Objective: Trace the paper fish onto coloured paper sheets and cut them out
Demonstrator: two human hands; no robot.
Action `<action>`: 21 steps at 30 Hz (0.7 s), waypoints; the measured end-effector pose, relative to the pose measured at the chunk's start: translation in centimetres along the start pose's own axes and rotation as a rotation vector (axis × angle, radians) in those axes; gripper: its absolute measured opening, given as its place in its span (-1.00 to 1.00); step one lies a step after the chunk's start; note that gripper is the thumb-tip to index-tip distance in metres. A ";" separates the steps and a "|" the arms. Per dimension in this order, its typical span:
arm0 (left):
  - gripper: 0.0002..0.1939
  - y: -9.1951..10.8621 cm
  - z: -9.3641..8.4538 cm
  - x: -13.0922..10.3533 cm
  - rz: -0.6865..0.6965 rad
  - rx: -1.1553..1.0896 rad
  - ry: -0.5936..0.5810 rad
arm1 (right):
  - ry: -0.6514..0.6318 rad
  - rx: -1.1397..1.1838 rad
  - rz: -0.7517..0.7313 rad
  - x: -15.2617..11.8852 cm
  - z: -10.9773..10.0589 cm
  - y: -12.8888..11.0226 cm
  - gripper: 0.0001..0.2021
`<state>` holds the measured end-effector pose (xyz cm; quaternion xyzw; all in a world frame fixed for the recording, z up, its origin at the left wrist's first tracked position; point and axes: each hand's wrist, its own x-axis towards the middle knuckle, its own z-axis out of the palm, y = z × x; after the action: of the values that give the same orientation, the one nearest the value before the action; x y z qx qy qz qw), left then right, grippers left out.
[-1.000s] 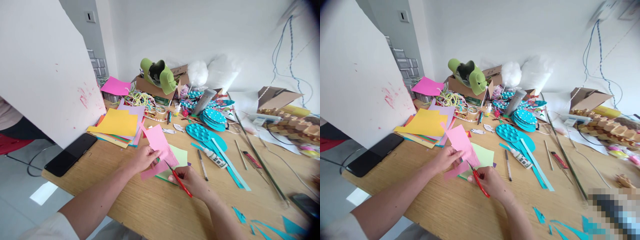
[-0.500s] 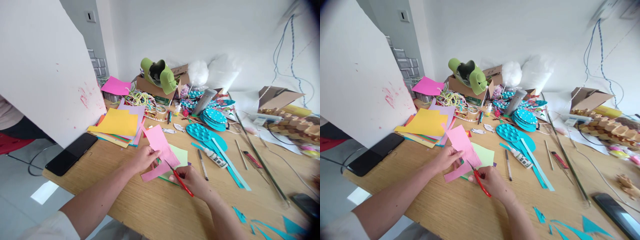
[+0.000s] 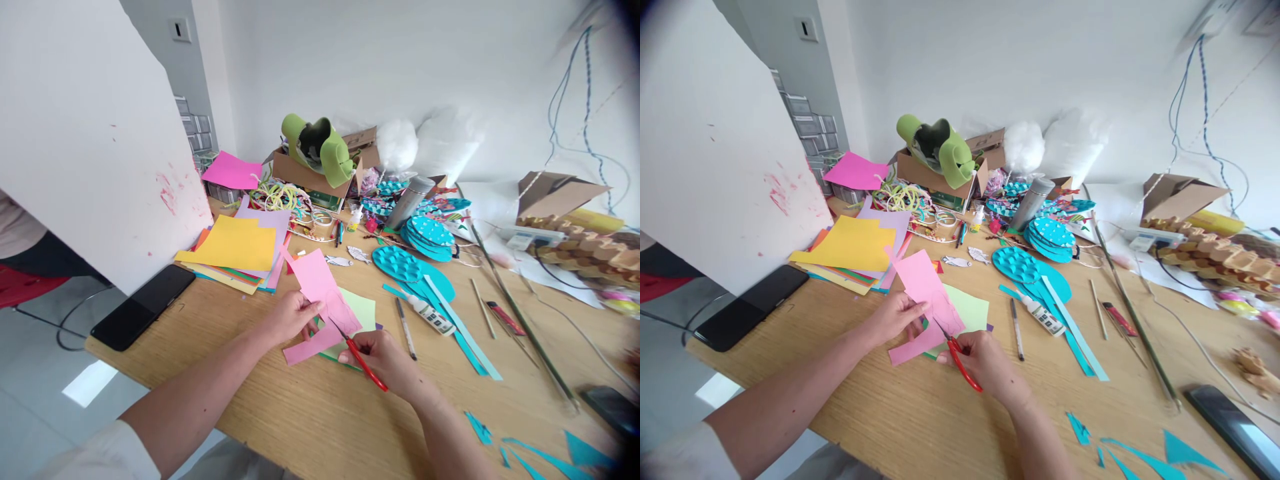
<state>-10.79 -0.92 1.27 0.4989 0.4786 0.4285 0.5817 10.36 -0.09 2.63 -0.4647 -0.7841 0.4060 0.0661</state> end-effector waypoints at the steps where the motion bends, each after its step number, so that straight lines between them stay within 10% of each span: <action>1: -0.58 0.1 0.0 0.0 0.002 -0.004 0.000 | 0.000 -0.003 0.001 0.0 0.0 0.0 -0.49; 21: -0.53 -0.3 0.2 -0.1 -0.026 -0.036 0.013 | 0.019 -0.003 0.023 -0.1 0.2 -0.6 -0.53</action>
<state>-10.56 -1.08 0.96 0.4793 0.4811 0.4329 0.5928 9.87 -0.42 2.94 -0.4776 -0.7787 0.4010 0.0680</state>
